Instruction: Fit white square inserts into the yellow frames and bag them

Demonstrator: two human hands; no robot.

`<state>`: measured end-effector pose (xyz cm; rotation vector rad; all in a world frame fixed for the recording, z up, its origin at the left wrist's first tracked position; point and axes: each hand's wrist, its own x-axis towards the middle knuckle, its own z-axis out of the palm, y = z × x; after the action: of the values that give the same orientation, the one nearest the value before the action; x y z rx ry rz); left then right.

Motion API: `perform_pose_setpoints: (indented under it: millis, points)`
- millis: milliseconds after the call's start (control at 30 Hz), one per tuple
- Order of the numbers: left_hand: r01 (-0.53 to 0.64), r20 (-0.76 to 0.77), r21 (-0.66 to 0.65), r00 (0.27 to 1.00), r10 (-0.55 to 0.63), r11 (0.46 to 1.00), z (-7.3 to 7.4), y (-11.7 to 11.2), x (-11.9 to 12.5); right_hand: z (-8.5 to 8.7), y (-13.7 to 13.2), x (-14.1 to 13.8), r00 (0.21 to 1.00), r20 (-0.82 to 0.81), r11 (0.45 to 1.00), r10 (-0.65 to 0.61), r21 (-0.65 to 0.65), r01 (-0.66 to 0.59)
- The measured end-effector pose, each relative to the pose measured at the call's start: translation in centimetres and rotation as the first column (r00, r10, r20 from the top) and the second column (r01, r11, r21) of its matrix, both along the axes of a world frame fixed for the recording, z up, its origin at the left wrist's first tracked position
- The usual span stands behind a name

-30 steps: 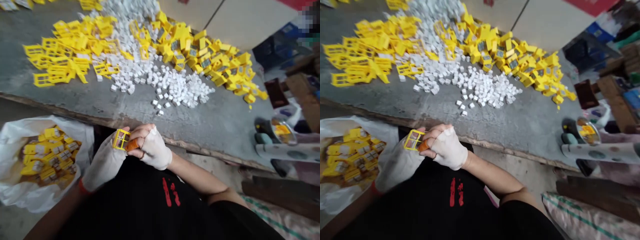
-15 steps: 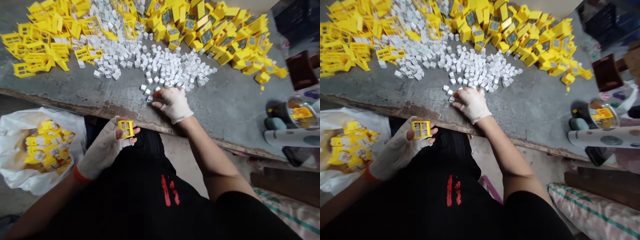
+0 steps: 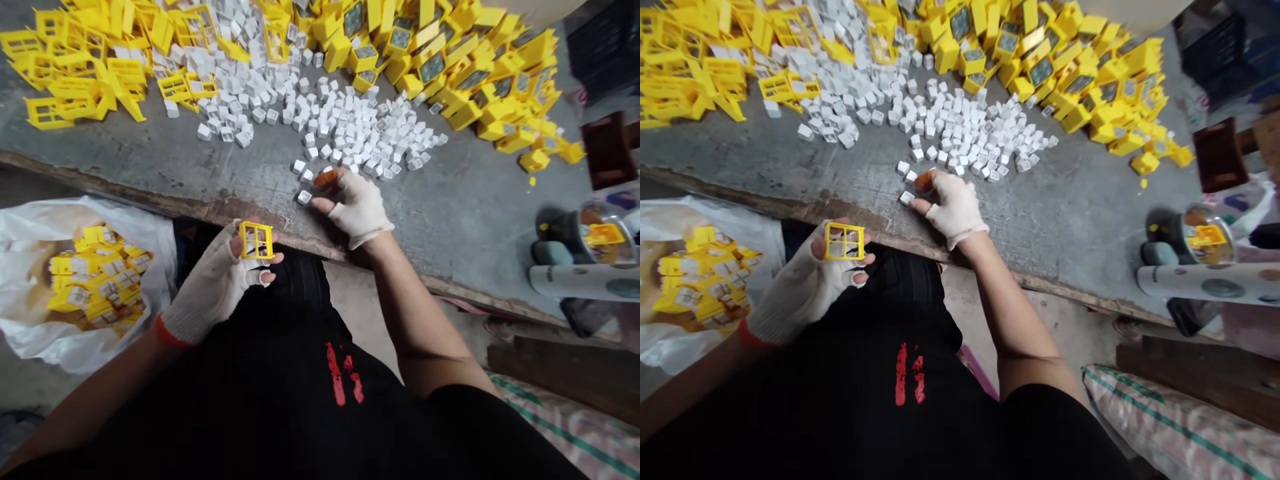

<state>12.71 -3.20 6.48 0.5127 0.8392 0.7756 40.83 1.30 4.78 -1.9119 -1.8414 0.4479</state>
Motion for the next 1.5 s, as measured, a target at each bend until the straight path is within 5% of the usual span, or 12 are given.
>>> perform_pose_setpoints:
  millis: [100,200,333,567,633,767,900,967,1067,1233,1367,1500]
  points:
    - [-0.001,-0.028,0.003,1.000,0.001,1.000,-0.3,-0.2,0.2,-0.2,-0.4,-1.1,0.996,0.093,0.999,0.012,-0.037,-0.009]
    - [0.010,0.012,-0.024,1.000,-0.010,1.000,-0.6,-0.4,0.5,0.5,-1.9,-2.7,0.996,0.036,0.993,0.086,0.083,-0.089]
    - [0.050,0.119,-0.029,0.992,-0.047,0.998,-0.3,-0.6,0.5,2.2,-4.9,-5.4,0.938,-0.015,0.899,0.347,0.290,-0.328]
    - [0.108,0.124,-0.042,0.987,-0.102,0.993,-0.8,-1.1,-0.1,1.8,-6.4,-6.2,0.872,0.003,0.833,0.489,0.293,-0.469]
    - [0.106,0.117,-0.064,0.988,-0.098,0.992,-1.3,-1.1,-0.2,1.6,-5.0,-4.4,0.898,-0.013,0.858,0.440,0.301,-0.416]
    - [0.013,0.095,-0.058,0.995,-0.008,0.998,-2.1,-0.5,-0.3,1.4,0.4,-1.2,0.987,0.145,0.984,0.068,0.152,-0.090]
    - [-0.051,0.042,0.014,0.998,0.050,0.999,-1.8,0.1,-0.2,1.4,4.0,-1.1,0.928,0.363,0.996,0.087,-0.042,-0.077]
    - [-0.070,0.032,0.035,0.997,0.069,0.997,-1.4,0.4,-0.1,1.7,3.1,-1.8,0.930,0.352,0.994,0.110,-0.037,-0.104]
    - [-0.069,0.045,0.043,0.997,0.067,0.997,-1.2,0.5,-0.1,2.4,-0.7,-3.1,0.958,0.111,0.955,0.265,0.105,-0.276]
    - [-0.061,0.077,0.036,0.995,0.058,0.997,-1.4,-0.2,0.1,1.7,-6.4,-6.1,0.858,-0.253,0.870,0.446,0.345,-0.351]
    - [-0.079,0.133,0.036,0.988,0.074,0.996,-0.9,-1.1,0.7,0.2,-7.9,-7.7,0.884,-0.247,0.875,0.397,0.393,-0.283]
    - [-0.097,0.132,0.012,0.987,0.095,0.995,-0.6,-1.2,0.8,0.2,-6.9,-5.9,0.880,-0.083,0.825,0.468,0.397,-0.402]
